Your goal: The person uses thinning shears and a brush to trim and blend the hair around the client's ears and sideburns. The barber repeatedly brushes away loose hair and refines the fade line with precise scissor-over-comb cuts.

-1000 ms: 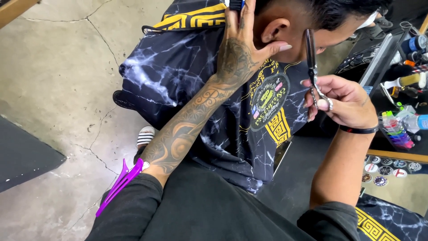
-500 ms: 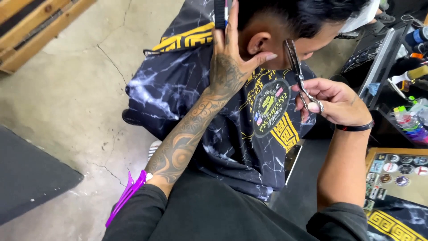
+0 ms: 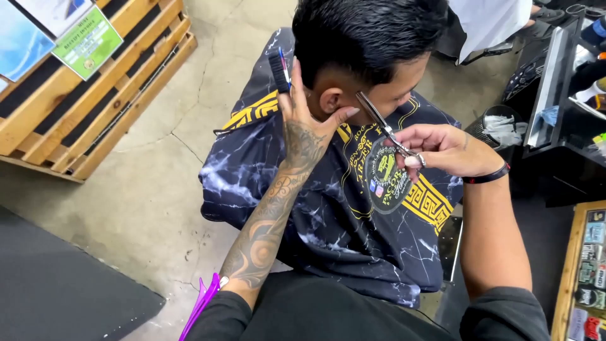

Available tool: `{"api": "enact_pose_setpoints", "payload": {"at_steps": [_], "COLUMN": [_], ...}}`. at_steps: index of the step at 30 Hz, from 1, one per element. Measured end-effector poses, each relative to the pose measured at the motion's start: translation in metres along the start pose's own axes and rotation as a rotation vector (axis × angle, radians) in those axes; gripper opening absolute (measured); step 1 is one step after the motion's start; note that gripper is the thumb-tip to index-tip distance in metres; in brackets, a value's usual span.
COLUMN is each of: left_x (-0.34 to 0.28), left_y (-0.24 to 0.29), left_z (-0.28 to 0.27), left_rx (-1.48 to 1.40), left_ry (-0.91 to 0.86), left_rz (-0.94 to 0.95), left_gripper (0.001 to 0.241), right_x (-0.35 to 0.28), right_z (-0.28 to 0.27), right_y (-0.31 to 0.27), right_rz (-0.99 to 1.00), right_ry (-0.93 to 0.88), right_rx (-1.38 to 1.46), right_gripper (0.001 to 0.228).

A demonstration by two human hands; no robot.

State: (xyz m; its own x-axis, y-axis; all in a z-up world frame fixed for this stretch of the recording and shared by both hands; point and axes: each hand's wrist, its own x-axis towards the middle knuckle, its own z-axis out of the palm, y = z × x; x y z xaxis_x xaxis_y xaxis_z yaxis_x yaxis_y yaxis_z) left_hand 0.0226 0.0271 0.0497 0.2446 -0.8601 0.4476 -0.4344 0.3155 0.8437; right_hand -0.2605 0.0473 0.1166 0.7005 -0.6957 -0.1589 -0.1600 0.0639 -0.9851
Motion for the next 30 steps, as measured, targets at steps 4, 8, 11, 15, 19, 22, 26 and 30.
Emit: {"api": "enact_pose_setpoints", "payload": {"at_steps": [4, 8, 11, 15, 19, 22, 26, 30], "left_x": [-0.004, 0.017, 0.033, 0.044, 0.041, 0.08, 0.15, 0.179], "left_y": [0.001, 0.014, 0.03, 0.04, 0.041, 0.077, 0.12, 0.115], "left_z": [-0.011, -0.049, -0.058, -0.056, -0.074, -0.088, -0.088, -0.06], "left_rx": [-0.03, -0.23, -0.237, -0.207, -0.168, -0.245, 0.204, 0.406], "left_ry": [-0.013, -0.087, -0.338, -0.68, -0.896, -0.578, -0.429, -0.618], "left_rz": [-0.019, 0.34, 0.554, 0.668, 0.752, 0.892, 0.851, 0.663], "left_gripper": [0.123, 0.038, 0.028, 0.01, 0.008, 0.014, 0.045, 0.077], "right_x": [-0.013, -0.029, -0.037, -0.049, -0.072, -0.068, -0.049, -0.029], "right_z": [-0.004, 0.009, 0.028, 0.042, 0.053, 0.06, 0.07, 0.07], "right_y": [0.011, 0.039, 0.063, 0.102, 0.131, 0.14, 0.103, 0.085], "right_rz": [-0.061, -0.191, -0.31, -0.371, -0.406, -0.426, -0.347, -0.192], "right_ry": [-0.031, -0.121, -0.109, -0.058, 0.015, 0.051, 0.087, 0.193], "right_rx": [-0.063, 0.127, 0.252, 0.3, 0.335, 0.399, 0.34, 0.315], "right_gripper": [0.043, 0.047, 0.046, 0.047, 0.051, 0.06, 0.052, 0.042]}}
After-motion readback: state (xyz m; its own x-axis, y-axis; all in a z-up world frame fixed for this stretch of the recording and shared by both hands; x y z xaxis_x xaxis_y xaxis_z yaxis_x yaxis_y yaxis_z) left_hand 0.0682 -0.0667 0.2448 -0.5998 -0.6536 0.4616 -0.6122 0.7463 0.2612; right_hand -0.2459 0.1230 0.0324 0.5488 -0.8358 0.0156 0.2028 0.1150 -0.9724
